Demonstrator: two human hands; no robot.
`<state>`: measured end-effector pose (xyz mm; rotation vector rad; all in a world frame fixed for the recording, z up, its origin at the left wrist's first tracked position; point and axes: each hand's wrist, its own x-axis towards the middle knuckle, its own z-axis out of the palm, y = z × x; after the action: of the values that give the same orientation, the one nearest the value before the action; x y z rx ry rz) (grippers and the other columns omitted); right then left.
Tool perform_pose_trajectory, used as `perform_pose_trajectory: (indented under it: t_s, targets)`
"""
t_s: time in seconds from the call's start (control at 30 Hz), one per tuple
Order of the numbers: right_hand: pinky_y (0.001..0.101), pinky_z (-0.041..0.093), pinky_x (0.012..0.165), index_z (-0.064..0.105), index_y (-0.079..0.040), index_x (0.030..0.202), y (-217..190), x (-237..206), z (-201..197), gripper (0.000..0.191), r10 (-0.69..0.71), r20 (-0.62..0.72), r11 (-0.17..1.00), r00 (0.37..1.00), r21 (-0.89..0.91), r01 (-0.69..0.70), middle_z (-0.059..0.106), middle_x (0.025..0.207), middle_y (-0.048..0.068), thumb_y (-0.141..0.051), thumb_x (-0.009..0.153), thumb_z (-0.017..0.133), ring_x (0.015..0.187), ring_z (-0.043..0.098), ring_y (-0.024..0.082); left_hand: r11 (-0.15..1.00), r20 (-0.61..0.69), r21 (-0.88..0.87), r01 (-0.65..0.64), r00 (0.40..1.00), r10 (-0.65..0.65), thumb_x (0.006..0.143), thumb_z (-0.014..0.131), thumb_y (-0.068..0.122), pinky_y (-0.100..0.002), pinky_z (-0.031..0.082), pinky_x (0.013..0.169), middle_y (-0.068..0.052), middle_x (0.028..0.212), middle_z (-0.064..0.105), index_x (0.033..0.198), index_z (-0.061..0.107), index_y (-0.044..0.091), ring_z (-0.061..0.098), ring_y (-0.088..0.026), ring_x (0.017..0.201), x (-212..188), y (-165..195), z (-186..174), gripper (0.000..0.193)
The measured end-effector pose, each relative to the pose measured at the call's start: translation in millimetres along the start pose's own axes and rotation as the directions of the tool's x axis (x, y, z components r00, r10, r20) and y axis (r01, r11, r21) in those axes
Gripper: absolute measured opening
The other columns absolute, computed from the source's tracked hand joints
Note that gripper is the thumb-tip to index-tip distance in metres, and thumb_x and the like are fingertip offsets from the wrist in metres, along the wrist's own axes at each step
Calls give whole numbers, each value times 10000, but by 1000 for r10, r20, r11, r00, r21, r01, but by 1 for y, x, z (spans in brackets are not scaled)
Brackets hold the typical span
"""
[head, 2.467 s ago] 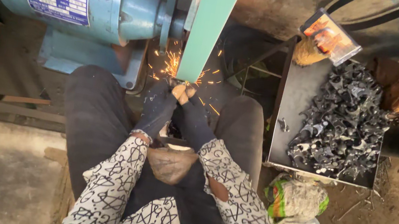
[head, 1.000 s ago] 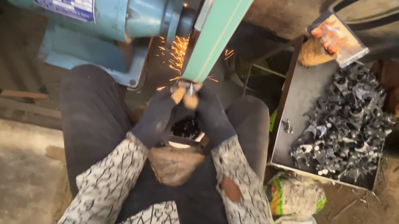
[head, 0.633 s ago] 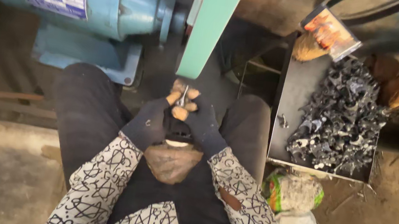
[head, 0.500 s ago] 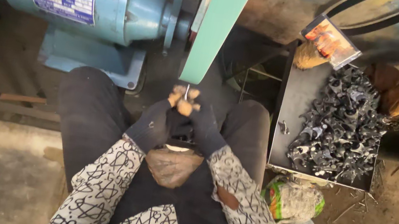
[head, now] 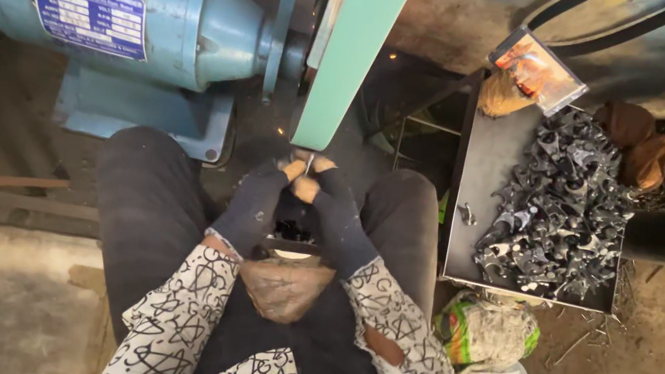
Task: The person sits on the floor and uses a belt grinder to smooth small metal parts. They pick up each part from a tray, press it against the moving belt to generate sparks, and then place the finished part back into the tray.
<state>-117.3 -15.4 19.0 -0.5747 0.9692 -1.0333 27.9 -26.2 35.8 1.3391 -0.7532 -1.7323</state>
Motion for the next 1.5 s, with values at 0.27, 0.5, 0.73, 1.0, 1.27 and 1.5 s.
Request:
perform_pose_trajectory:
  t_s: [0.27,0.5,0.73,1.0,1.27,1.5]
  targets:
    - [305,562,790,707,16,1083,0,10,4,179,-164,-240,980,957,-147,131,738,980,75,-57,921,727,880,690,152,930,-116,273,-248,951,287,974,691,276,-341,535,767,-120,976,725,1079,684,-4,680,-171,866,19,-32,5,299]
    - [372,493,1072,594,-72,1268,-97,-49,-111,332,-763,-96,395,639,-852,343,649,1251,115,6,953,663,1221,617,238,719,212,632,-290,957,200,948,677,406,-422,486,921,-200,1189,679,1296,596,3,638,-308,1109,2,-26,25,539]
    - [438,541,808,754,-127,1122,-124,-60,-221,288,-620,-264,9,738,-944,-330,750,975,180,-48,858,669,905,714,348,566,250,808,-162,965,-80,941,624,441,-441,504,953,-188,1210,706,1213,677,78,668,-348,1140,-15,-3,61,456]
    - [361,549,811,656,-123,1022,-36,-13,-66,216,-542,66,16,837,-996,89,698,950,65,-184,849,770,912,687,215,996,66,-17,-86,994,87,1059,562,282,-354,495,822,-97,1161,678,1277,653,53,621,-196,1003,0,-46,62,329]
    - [318,546,814,732,-4,1140,-11,-48,-24,290,-554,196,294,809,-863,411,750,1029,135,-207,937,774,948,676,167,962,-79,273,16,997,6,1079,498,332,-338,530,732,-117,1005,744,1108,730,11,683,-159,858,2,-44,22,396]
    - [245,523,597,704,16,1043,-12,-16,-15,211,-111,-107,953,988,-292,75,713,826,47,-177,971,658,641,637,99,927,108,-364,-96,984,144,1046,551,125,-314,470,579,-54,806,602,1088,608,2,551,-153,678,-20,-18,34,142]
